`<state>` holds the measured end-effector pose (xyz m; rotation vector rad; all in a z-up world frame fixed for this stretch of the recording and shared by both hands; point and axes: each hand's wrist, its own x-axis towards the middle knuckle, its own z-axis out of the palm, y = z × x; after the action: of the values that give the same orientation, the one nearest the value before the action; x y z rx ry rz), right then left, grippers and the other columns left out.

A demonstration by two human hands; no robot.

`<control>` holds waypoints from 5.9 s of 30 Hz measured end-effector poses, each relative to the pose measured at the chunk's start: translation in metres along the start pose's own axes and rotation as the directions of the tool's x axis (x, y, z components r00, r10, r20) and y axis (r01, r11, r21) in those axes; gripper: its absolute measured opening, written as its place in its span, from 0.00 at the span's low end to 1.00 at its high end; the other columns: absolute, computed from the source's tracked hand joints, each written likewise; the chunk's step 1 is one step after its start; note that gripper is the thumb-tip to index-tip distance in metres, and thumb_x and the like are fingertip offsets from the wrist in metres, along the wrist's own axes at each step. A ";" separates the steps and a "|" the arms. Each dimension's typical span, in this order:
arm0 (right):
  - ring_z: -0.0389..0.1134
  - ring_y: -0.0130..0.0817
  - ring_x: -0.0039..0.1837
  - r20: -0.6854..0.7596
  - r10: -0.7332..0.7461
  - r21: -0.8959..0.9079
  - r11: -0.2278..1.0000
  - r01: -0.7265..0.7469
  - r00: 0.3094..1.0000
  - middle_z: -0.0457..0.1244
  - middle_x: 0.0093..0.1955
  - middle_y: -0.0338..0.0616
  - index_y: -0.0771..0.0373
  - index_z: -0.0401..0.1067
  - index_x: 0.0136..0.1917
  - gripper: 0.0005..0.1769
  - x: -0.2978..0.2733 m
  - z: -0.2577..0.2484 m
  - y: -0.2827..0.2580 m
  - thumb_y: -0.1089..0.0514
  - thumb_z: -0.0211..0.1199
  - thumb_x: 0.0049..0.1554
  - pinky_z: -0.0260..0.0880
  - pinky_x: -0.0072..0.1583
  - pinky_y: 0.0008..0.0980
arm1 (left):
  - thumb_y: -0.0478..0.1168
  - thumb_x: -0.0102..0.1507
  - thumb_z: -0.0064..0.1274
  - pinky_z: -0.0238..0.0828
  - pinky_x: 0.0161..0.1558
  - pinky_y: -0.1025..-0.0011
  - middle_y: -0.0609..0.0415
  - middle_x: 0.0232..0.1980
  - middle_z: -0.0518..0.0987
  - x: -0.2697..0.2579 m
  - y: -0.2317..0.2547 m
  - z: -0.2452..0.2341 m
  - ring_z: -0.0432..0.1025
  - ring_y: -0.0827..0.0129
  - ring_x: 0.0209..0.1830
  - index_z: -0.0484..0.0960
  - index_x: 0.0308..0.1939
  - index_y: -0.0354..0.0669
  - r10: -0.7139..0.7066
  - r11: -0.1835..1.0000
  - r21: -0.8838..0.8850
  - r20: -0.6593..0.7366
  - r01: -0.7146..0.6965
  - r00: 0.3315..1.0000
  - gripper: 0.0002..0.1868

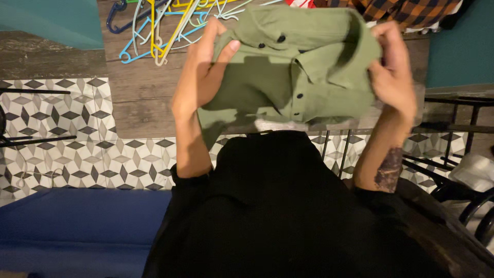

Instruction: The person lays a patterned shirt on a table, smooths it, places a hanger inside, and hangs it on a clothing rack. The person repeats the process with a green shirt, smoothing and hanging it on the rack.

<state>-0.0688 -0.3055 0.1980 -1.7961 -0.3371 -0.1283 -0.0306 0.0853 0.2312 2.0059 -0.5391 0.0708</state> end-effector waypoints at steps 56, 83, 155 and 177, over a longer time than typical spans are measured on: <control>0.59 0.55 0.73 -0.371 0.610 -0.086 0.728 -0.680 0.700 0.57 0.72 0.65 0.70 0.55 0.77 0.42 -0.187 0.142 0.258 0.34 0.54 0.67 0.56 0.70 0.42 | 0.60 0.61 0.56 0.42 0.75 0.42 0.45 0.85 0.46 -0.196 -0.240 0.260 0.41 0.50 0.84 0.51 0.80 0.42 -0.283 0.724 0.571 -0.265 0.387 0.922 0.51; 0.61 0.36 0.59 -0.387 0.442 0.064 0.888 -0.454 0.809 0.63 0.57 0.45 0.63 0.61 0.66 0.27 -0.222 0.138 0.290 0.38 0.54 0.69 0.62 0.64 0.36 | 0.46 0.75 0.46 0.69 0.43 0.61 0.41 0.39 0.76 -0.237 -0.215 0.262 0.71 0.56 0.38 0.72 0.53 0.37 -0.409 0.913 -0.247 -0.532 0.326 0.741 0.14; 0.17 0.66 0.86 -0.441 0.614 -0.664 0.266 -0.698 0.654 0.19 0.88 0.59 0.56 0.28 0.88 0.61 -0.012 0.124 0.336 0.19 0.46 0.59 0.20 0.76 0.79 | 0.52 0.64 0.54 0.34 0.77 0.32 0.31 0.80 0.55 -0.016 -0.295 0.150 0.43 0.35 0.82 0.58 0.75 0.32 -0.336 0.678 0.601 -0.257 0.423 0.906 0.43; 0.21 0.62 0.87 -0.525 0.427 -0.742 0.192 -0.642 0.736 0.26 0.89 0.57 0.56 0.36 0.88 0.50 -0.015 0.146 0.327 0.24 0.41 0.67 0.19 0.77 0.75 | 0.45 0.58 0.62 0.62 0.57 0.51 0.41 0.56 0.74 0.040 -0.363 0.199 0.65 0.45 0.60 0.77 0.54 0.38 -0.129 0.780 0.549 -0.328 0.300 0.936 0.24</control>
<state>0.0002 -0.2380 -0.1466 -2.8706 0.7465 0.0423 0.1162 0.0415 -0.1556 2.6046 -0.0930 0.4171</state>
